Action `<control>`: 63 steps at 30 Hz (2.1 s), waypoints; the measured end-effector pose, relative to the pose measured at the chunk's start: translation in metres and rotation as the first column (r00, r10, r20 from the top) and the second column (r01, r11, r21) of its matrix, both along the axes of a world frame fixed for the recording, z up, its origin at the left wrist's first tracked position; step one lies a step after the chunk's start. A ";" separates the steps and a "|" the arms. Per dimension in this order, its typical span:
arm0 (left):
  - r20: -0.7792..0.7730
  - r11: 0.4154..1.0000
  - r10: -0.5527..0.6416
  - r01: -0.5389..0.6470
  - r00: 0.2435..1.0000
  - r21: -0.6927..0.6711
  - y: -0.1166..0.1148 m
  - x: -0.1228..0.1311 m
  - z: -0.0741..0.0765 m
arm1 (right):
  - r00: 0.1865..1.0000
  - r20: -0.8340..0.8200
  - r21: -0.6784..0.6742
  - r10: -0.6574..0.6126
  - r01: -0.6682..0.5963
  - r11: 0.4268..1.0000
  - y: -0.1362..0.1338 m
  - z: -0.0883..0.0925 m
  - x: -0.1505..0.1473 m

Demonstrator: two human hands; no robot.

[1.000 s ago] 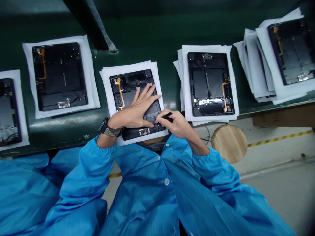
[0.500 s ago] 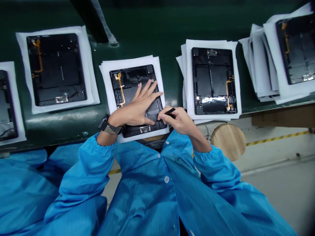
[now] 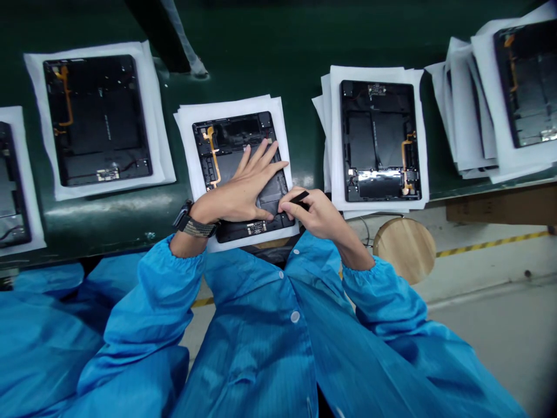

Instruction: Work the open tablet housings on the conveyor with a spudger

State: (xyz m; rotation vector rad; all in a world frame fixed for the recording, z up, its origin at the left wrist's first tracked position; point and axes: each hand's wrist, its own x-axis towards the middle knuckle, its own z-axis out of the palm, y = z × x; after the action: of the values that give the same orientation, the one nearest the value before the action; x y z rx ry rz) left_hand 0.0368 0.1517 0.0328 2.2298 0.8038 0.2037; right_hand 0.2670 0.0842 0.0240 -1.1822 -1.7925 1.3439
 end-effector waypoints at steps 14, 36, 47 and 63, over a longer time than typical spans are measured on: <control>-0.024 1.000 -0.022 0.022 0.999 0.021 0.000 0.000 -0.001 | 0.997 -0.024 -0.050 0.075 -0.076 0.996 0.008 0.006 0.007; 0.022 1.000 -0.022 0.022 1.000 0.002 0.000 -0.001 -0.002 | 0.987 -0.075 -0.024 0.142 -0.144 0.989 0.011 0.004 0.008; 0.008 1.000 -0.018 0.018 1.000 0.006 -0.001 0.000 -0.001 | 0.987 -0.010 -0.015 0.160 -0.160 0.987 0.011 0.005 0.009; 0.029 0.999 -0.018 0.019 0.999 -0.026 0.000 -0.001 0.000 | 0.979 -0.074 -0.055 0.191 -0.195 0.979 0.014 0.003 0.011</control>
State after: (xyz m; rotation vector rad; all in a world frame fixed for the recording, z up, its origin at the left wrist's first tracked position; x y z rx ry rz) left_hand 0.0361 0.1518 0.0332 2.2036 0.7654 0.2145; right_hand 0.2785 0.0978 0.0269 -1.0008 -1.8672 1.5414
